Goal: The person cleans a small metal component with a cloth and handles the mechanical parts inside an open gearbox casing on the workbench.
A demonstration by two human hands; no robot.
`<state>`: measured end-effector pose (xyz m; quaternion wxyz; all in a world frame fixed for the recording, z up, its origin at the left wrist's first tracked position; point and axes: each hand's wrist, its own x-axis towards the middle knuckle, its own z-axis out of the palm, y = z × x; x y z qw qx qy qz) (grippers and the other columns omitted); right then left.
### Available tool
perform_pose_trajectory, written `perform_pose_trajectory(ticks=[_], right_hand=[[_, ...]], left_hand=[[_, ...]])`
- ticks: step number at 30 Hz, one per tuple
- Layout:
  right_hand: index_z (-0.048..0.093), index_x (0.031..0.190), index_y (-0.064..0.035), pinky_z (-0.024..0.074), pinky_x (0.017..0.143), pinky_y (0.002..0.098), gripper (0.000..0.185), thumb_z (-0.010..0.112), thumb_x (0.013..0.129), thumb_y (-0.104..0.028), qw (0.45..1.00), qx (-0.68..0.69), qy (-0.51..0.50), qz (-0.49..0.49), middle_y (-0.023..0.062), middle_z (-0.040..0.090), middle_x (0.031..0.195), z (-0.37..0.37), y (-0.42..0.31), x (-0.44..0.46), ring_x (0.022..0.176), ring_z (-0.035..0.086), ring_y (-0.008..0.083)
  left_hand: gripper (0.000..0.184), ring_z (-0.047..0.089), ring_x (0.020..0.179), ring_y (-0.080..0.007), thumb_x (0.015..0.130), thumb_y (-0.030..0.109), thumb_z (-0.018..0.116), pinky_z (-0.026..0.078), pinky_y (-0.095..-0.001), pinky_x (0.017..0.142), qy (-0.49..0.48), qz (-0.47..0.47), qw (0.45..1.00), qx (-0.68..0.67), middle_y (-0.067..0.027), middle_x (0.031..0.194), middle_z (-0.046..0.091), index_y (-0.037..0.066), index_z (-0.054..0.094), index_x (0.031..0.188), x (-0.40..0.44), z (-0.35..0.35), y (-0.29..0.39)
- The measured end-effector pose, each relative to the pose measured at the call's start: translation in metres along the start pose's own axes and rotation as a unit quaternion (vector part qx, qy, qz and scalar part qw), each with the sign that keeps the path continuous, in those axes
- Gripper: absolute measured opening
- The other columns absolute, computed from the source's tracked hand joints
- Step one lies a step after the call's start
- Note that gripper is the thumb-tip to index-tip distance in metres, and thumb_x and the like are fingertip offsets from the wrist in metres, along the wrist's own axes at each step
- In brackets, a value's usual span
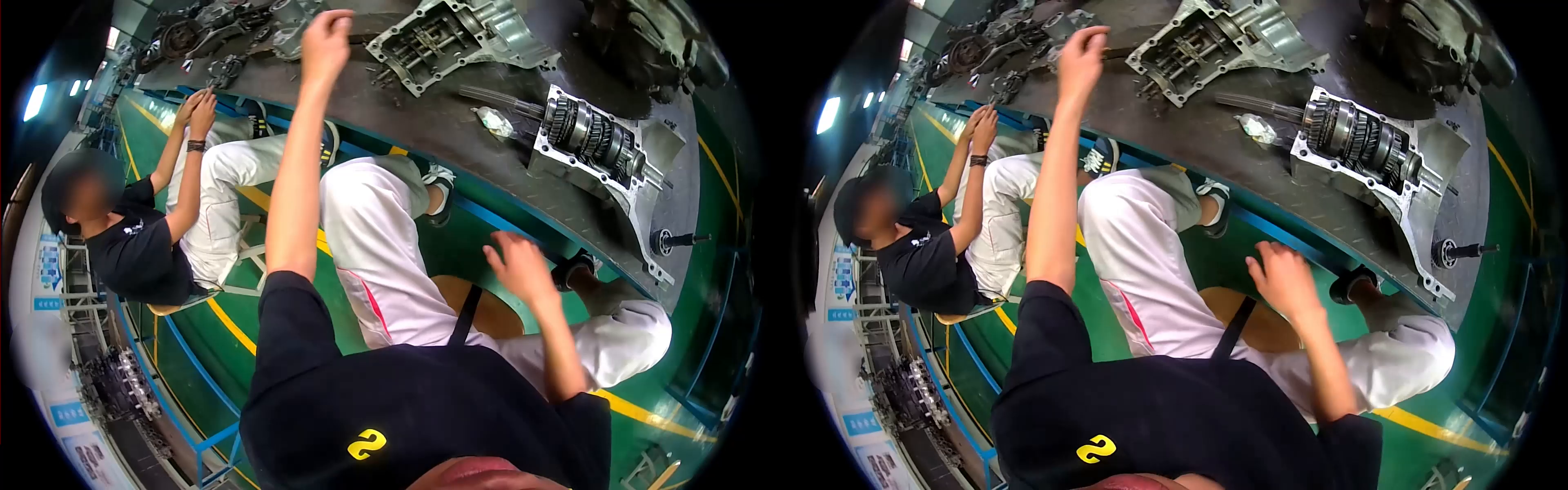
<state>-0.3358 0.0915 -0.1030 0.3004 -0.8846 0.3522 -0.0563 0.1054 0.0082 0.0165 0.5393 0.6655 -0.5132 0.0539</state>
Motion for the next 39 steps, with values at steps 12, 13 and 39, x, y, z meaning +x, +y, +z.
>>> perform_pose_trajectory(ticks=[12,13,39], right_hand=[[0.061,0.117,0.0006,0.0497,0.089,0.0483,0.037,0.06,0.093,-0.028,0.972,-0.021,-0.225,-0.064,0.0213,0.067,0.109,-0.16,0.005,-0.03,0.101,0.062,0.0406],[0.061,0.117,0.0006,0.0502,0.088,0.048,0.037,0.061,0.093,-0.028,0.966,-0.036,-0.242,-0.082,0.0216,0.067,0.107,-0.16,0.01,-0.028,0.1,0.063,0.0408],[0.06,0.118,-0.003,0.043,0.099,0.0483,0.035,0.058,0.093,-0.027,0.933,-0.126,-0.329,-0.074,0.0172,0.068,0.1,-0.12,0.077,-0.04,0.102,0.063,0.0361]], left_hand=[[0.017,0.062,0.073,-0.0119,0.084,0.009,0.073,0.051,-0.0279,0.071,-0.053,0.015,0.997,0.056,-0.0071,0.082,0.07,0.001,0.071,0.099,-0.003,0.049,0.009],[0.017,0.062,0.073,-0.0119,0.084,0.009,0.073,0.051,-0.0279,0.071,-0.056,0.013,0.997,0.06,-0.0071,0.082,0.07,0.001,0.071,0.099,-0.004,0.05,0.009],[0.027,0.048,0.069,-0.0061,0.078,0.005,0.081,0.042,-0.0212,0.065,-0.097,0.083,0.988,0.089,0.0005,0.085,0.06,0.003,0.071,0.103,-0.004,0.05,0.01]])
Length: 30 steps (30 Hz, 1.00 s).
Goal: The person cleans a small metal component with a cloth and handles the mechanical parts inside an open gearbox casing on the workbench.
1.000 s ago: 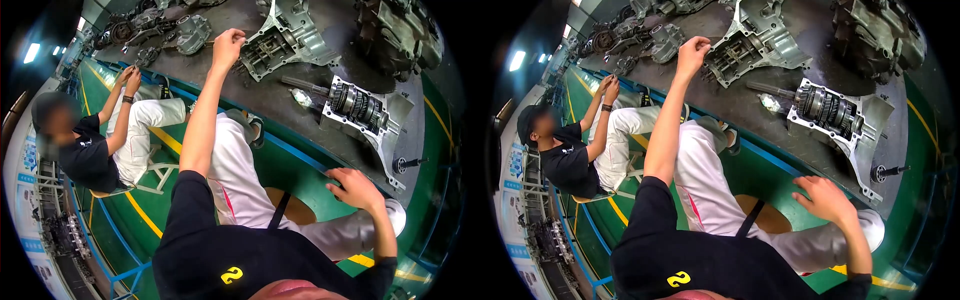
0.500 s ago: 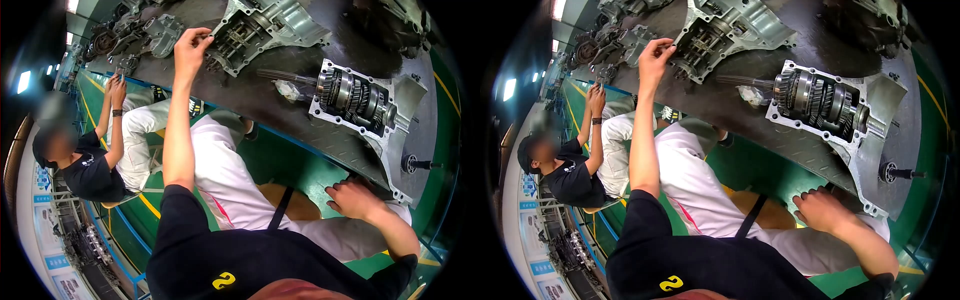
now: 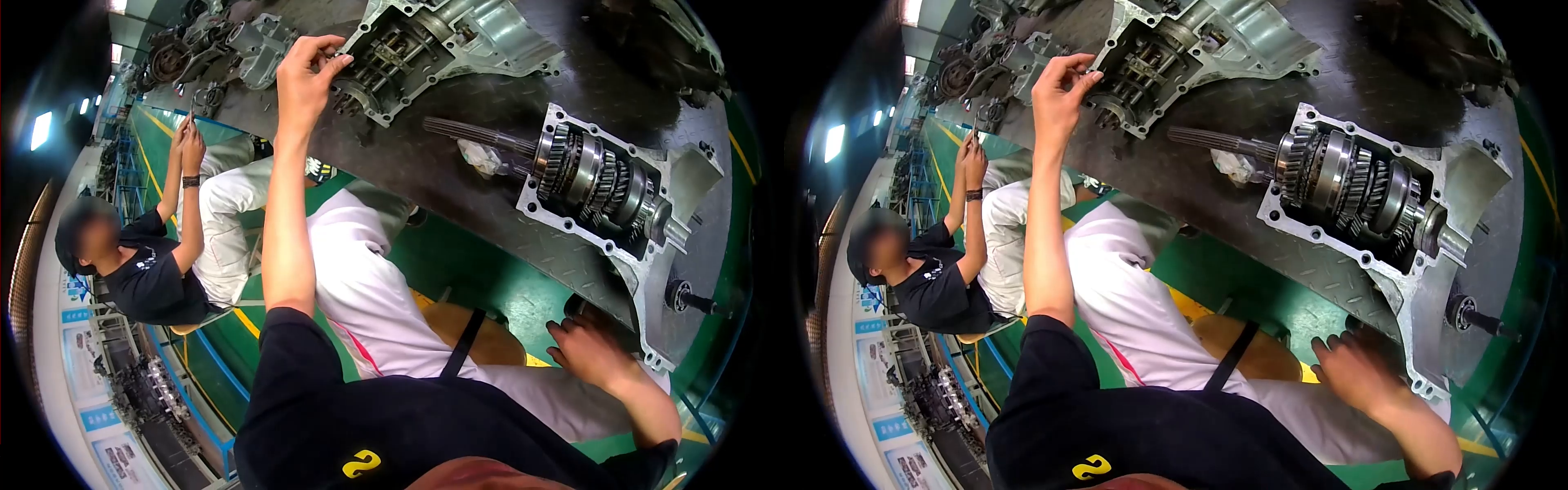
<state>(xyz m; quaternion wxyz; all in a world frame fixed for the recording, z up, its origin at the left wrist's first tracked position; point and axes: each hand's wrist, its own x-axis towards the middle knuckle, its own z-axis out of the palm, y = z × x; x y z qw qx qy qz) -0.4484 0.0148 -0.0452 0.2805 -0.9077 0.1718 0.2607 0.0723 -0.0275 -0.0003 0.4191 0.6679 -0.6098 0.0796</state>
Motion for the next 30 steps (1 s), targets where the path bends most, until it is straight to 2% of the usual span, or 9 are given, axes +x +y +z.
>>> perform_pose_trajectory(ticks=[7,10,12,13,14,15,16,18,30], right_hand=[[0.059,0.124,-0.0027,0.0414,0.102,0.0481,0.039,0.058,0.094,-0.027,0.999,0.028,-0.019,0.022,0.0184,0.067,0.104,-0.002,0.001,-0.002,0.107,0.061,0.0349],[0.058,0.125,-0.0028,0.0412,0.103,0.048,0.039,0.058,0.094,-0.027,0.999,0.027,-0.039,0.025,0.0183,0.067,0.105,-0.002,0.0,-0.002,0.107,0.061,0.0347],[0.06,0.117,-0.0041,0.0482,0.092,0.047,0.035,0.064,0.09,-0.028,1.0,0.008,0.024,0.001,0.0168,0.067,0.099,0.002,0.001,-0.002,0.1,0.063,0.0362],[0.06,0.117,-0.0041,0.0482,0.092,0.047,0.035,0.064,0.09,-0.028,1.0,0.008,0.024,0.0,0.0168,0.067,0.099,0.002,0.0,-0.002,0.1,0.063,0.0362],[0.06,0.117,-0.0043,0.0482,0.092,0.047,0.036,0.064,0.09,-0.028,1.0,0.005,0.023,-0.002,0.0168,0.067,0.099,0.001,0.0,-0.001,0.1,0.063,0.0361],[0.06,0.117,-0.0044,0.0481,0.092,0.047,0.036,0.064,0.09,-0.028,1.0,0.001,0.022,-0.004,0.0168,0.067,0.099,0.0,-0.001,-0.001,0.1,0.063,0.036],[0.06,0.117,-0.0044,0.0481,0.092,0.047,0.036,0.064,0.09,-0.028,1.0,-0.001,0.02,-0.006,0.0168,0.067,0.099,-0.003,-0.002,0.0,0.1,0.063,0.036],[0.056,0.127,-0.0019,0.043,0.101,0.0484,0.041,0.057,0.094,-0.027,0.998,0.024,-0.047,0.019,0.0187,0.065,0.107,-0.012,-0.006,0.003,0.108,0.06,0.0359],[0.056,0.128,-0.0019,0.0429,0.101,0.0492,0.042,0.058,0.094,-0.027,1.0,0.001,-0.026,0.004,0.0192,0.065,0.109,-0.01,-0.005,0.005,0.109,0.059,0.0371]], left_hand=[[0.029,0.049,0.071,-0.0069,0.077,0.005,0.082,0.042,-0.021,0.066,0.001,0.016,1.0,0.008,-0.0001,0.087,0.06,0.003,0.071,0.103,-0.002,0.002,-0.002],[0.034,0.051,0.068,-0.0125,0.072,0.01,0.084,0.044,-0.0257,0.065,0.011,0.023,1.0,0.006,-0.0041,0.085,0.063,0.004,0.071,0.103,0.001,0.001,-0.007],[0.037,0.06,0.08,-0.012,0.079,0.017,0.081,0.048,-0.0255,0.074,0.0,0.079,0.994,0.074,-0.0051,0.094,0.068,0.004,0.069,0.112,0.006,-0.002,-0.01],[0.037,0.06,0.08,-0.012,0.079,0.017,0.081,0.048,-0.0255,0.074,0.0,0.078,0.994,0.075,-0.0051,0.094,0.068,0.004,0.069,0.112,0.007,-0.002,-0.015],[0.039,0.061,0.089,-0.0122,0.083,0.02,0.079,0.049,-0.0262,0.081,-0.062,-0.041,0.996,-0.047,-0.006,0.101,0.069,0.003,0.067,0.117,0.007,-0.002,-0.019],[0.041,0.063,0.097,-0.0125,0.088,0.023,0.076,0.049,-0.0269,0.087,-0.121,-0.159,0.965,-0.167,-0.0069,0.108,0.07,0.002,0.065,0.121,0.006,-0.003,-0.023],[0.041,0.063,0.097,-0.0125,0.088,0.023,0.076,0.049,-0.0269,0.087,-0.119,-0.162,0.965,-0.166,-0.0069,0.108,0.07,0.002,0.065,0.121,0.003,-0.003,-0.028],[0.042,0.061,0.106,-0.0115,0.093,0.023,0.071,0.047,-0.0272,0.095,-0.129,-0.181,0.941,-0.254,-0.007,0.114,0.068,-0.001,0.062,0.126,0.001,0.0,-0.029],[0.038,0.061,0.106,-0.0107,0.093,0.02,0.07,0.046,-0.0255,0.094,-0.102,-0.208,0.906,-0.355,-0.0057,0.115,0.068,-0.002,0.064,0.124,-0.003,0.003,-0.043]])
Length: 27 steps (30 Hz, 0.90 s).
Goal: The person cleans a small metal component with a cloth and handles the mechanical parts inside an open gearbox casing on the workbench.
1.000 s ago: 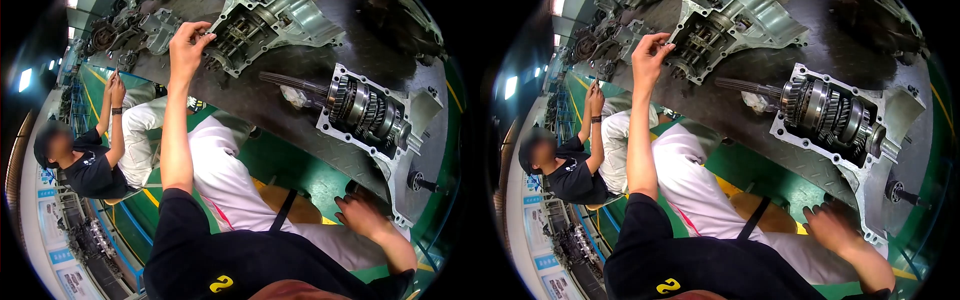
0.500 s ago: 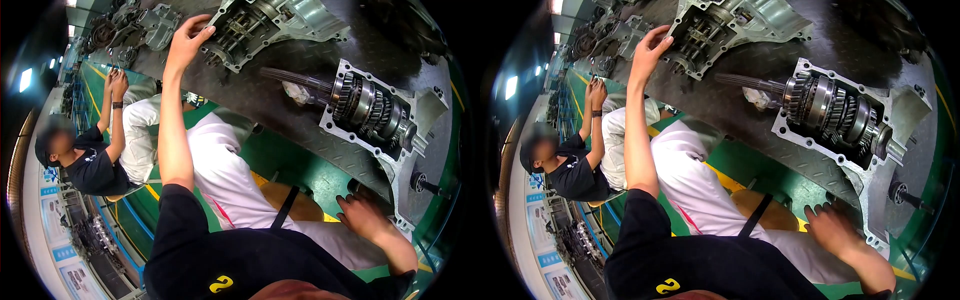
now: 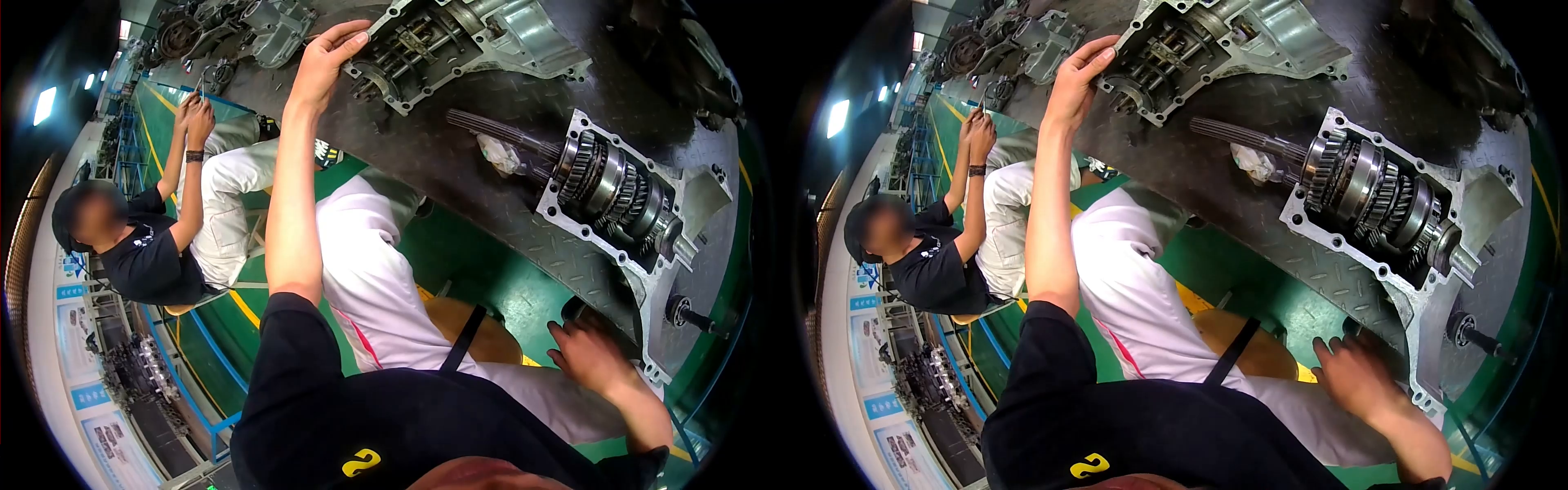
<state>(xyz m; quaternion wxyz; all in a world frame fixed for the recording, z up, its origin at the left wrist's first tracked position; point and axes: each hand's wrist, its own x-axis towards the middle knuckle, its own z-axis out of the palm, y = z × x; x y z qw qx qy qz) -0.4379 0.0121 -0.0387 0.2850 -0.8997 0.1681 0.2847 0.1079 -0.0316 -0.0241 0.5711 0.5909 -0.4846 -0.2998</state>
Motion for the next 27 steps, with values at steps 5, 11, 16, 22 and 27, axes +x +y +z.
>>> perform_pose_trajectory(ticks=[5,11,16,22,27], right_hand=[[0.054,0.129,-0.0012,0.0424,0.102,0.05,0.043,0.058,0.094,-0.027,1.0,0.02,-0.012,0.011,0.0203,0.064,0.111,-0.004,-0.002,0.0,0.112,0.058,0.0386],[0.059,0.118,-0.0033,0.0457,0.096,0.0471,0.037,0.066,0.089,-0.026,0.999,0.015,0.04,0.01,0.019,0.064,0.105,0.007,0.0,-0.001,0.106,0.06,0.0378],[0.058,0.118,-0.0024,0.0452,0.097,0.0478,0.038,0.065,0.089,-0.025,0.999,0.013,0.032,0.009,0.0195,0.064,0.106,0.004,0.0,-0.001,0.106,0.06,0.0387],[0.058,0.119,-0.0017,0.0433,0.099,0.0474,0.039,0.065,0.089,-0.025,0.999,0.014,0.043,0.002,0.0203,0.064,0.107,0.007,0.001,-0.002,0.105,0.06,0.0388],[0.053,0.131,-0.0003,0.0368,0.107,0.0511,0.045,0.057,0.095,-0.026,1.0,0.011,0.008,0.004,0.0208,0.064,0.112,0.001,0.001,-0.003,0.112,0.057,0.0388]], left_hand=[[0.041,0.061,0.106,-0.0133,0.098,0.025,0.064,0.047,-0.0265,0.093,0.034,-0.01,0.994,-0.104,-0.0094,0.119,0.066,-0.001,0.059,0.13,-0.001,0.006,0.002],[0.044,0.06,0.108,-0.0145,0.099,0.027,0.061,0.047,-0.0267,0.094,0.026,-0.025,0.995,-0.089,-0.011,0.116,0.066,-0.001,0.055,0.133,0.001,0.003,0.001],[0.046,0.059,0.11,-0.0141,0.097,0.023,0.066,0.046,-0.027,0.096,0.052,0.018,0.997,-0.054,-0.0103,0.117,0.066,-0.002,0.053,0.134,-0.001,0.014,-0.001],[0.049,0.059,0.108,-0.0123,0.092,0.018,0.073,0.042,-0.0264,0.099,0.046,0.02,0.999,-0.018,-0.0081,0.115,0.066,-0.002,0.055,0.133,-0.001,0.01,-0.005],[0.048,0.059,0.11,-0.0129,0.093,0.018,0.072,0.043,-0.0265,0.099,0.061,0.025,0.997,-0.027,-0.0082,0.118,0.065,-0.003,0.055,0.133,-0.004,0.015,-0.002]])
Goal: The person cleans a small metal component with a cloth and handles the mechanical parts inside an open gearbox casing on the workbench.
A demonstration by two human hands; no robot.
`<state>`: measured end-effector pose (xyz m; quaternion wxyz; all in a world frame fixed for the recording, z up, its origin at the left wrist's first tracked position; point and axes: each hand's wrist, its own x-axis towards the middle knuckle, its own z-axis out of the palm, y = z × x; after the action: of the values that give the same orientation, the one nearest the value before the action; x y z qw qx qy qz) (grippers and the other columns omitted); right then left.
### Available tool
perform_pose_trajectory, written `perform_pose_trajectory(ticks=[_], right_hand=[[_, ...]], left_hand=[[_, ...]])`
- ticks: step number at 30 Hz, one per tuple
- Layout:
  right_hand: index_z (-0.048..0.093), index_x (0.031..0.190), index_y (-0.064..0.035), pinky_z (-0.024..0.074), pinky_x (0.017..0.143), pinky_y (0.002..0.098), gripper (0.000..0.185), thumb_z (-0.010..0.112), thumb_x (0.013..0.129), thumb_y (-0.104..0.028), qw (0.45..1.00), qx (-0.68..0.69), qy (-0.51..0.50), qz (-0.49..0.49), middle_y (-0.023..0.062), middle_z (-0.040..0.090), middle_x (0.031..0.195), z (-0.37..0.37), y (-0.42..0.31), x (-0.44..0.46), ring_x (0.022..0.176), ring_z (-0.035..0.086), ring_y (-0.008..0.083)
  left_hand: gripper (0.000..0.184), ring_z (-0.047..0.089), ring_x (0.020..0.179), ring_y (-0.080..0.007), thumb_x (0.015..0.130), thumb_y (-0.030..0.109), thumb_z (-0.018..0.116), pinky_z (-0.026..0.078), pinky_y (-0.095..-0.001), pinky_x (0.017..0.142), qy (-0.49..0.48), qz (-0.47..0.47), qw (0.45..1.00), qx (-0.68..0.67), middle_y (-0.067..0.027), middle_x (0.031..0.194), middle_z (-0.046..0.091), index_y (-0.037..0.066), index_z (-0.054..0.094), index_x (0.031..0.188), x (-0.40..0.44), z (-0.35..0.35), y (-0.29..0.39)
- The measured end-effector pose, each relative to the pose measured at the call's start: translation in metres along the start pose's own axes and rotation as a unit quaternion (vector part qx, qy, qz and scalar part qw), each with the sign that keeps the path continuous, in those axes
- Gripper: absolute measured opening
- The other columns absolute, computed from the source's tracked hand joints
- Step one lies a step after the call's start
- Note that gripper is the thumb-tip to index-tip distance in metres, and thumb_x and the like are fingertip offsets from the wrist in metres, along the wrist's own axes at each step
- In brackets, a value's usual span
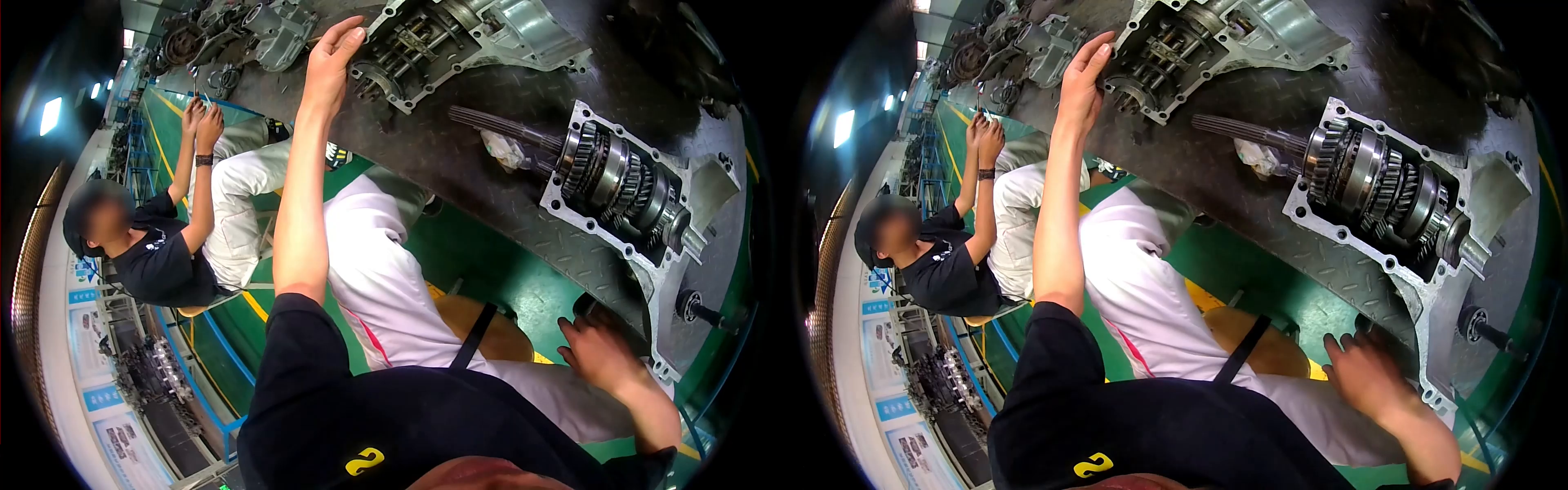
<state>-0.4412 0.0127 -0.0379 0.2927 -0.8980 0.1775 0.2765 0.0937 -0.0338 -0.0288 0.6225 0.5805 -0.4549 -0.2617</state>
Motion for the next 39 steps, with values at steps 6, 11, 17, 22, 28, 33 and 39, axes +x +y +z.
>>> perform_pose_trajectory(ticks=[6,11,17,22,28,33,39], right_hand=[[0.058,0.121,-0.0021,0.0431,0.099,0.047,0.04,0.064,0.09,-0.026,0.999,0.0,0.042,-0.011,0.0206,0.065,0.103,0.008,0.004,-0.001,0.1,0.061,0.038],[0.053,0.131,-0.0001,0.0403,0.105,0.0495,0.044,0.057,0.094,-0.024,0.999,0.019,-0.029,0.011,0.0205,0.063,0.111,-0.005,-0.001,0.0,0.111,0.057,0.0379],[0.053,0.13,-0.0004,0.0412,0.104,0.0494,0.044,0.058,0.094,-0.024,0.999,0.015,-0.029,0.011,0.0197,0.063,0.111,-0.004,-0.002,0.0,0.11,0.058,0.0374],[0.054,0.129,-0.0008,0.0421,0.103,0.0485,0.044,0.059,0.093,-0.025,1.0,0.008,-0.022,0.008,0.0194,0.064,0.11,-0.002,-0.001,0.0,0.109,0.058,0.0369],[0.055,0.128,-0.0007,0.0424,0.102,0.048,0.043,0.059,0.093,-0.024,1.0,0.001,-0.014,0.004,0.0191,0.064,0.108,-0.001,-0.001,0.0,0.107,0.059,0.0363],[0.055,0.128,-0.0001,0.0419,0.102,0.0483,0.043,0.06,0.092,-0.024,1.0,-0.003,-0.003,-0.003,0.0192,0.065,0.107,0.0,0.0,0.0,0.105,0.06,0.0361],[0.056,0.128,0.0001,0.0416,0.102,0.0487,0.044,0.061,0.092,-0.024,1.0,0.015,-0.009,0.007,0.0197,0.065,0.106,-0.007,-0.005,0.0,0.104,0.06,0.037]], left_hand=[[0.048,0.058,0.115,-0.015,0.092,0.016,0.071,0.043,-0.0279,0.102,-0.005,0.013,1.0,0.002,-0.01,0.12,0.064,-0.004,0.055,0.133,0.0,0.002,0.001],[0.05,0.06,0.11,-0.0148,0.088,0.01,0.075,0.044,-0.0266,0.1,-0.022,0.005,1.0,-0.008,-0.0103,0.118,0.066,-0.005,0.055,0.132,0.002,-0.003,-0.006],[0.054,0.061,0.109,-0.0157,0.086,0.008,0.077,0.044,-0.027,0.1,0.002,0.001,1.0,-0.007,-0.0117,0.118,0.066,-0.005,0.054,0.133,0.002,-0.001,-0.006],[0.057,0.061,0.11,-0.0166,0.086,0.006,0.076,0.044,-0.0272,0.1,0.027,0.016,0.999,-0.011,-0.0126,0.118,0.066,-0.005,0.051,0.136,0.0,0.007,-0.001],[0.061,0.06,0.109,-0.0173,0.085,0.005,0.077,0.045,-0.0274,0.099,-0.007,-0.019,0.999,-0.034,-0.0137,0.119,0.064,-0.005,0.048,0.137,0.004,-0.004,-0.005],[0.064,0.058,0.115,-0.0185,0.084,0.006,0.078,0.043,-0.0287,0.103,0.0,-0.006,0.999,-0.041,-0.0163,0.125,0.06,-0.004,0.047,0.138,0.004,0.001,-0.006],[0.084,0.053,0.124,-0.0255,0.083,0.005,0.078,0.04,-0.0338,0.107,0.044,0.015,0.998,-0.034,-0.0211,0.134,0.055,0.001,0.027,0.151,0.003,-0.002,-0.014]])
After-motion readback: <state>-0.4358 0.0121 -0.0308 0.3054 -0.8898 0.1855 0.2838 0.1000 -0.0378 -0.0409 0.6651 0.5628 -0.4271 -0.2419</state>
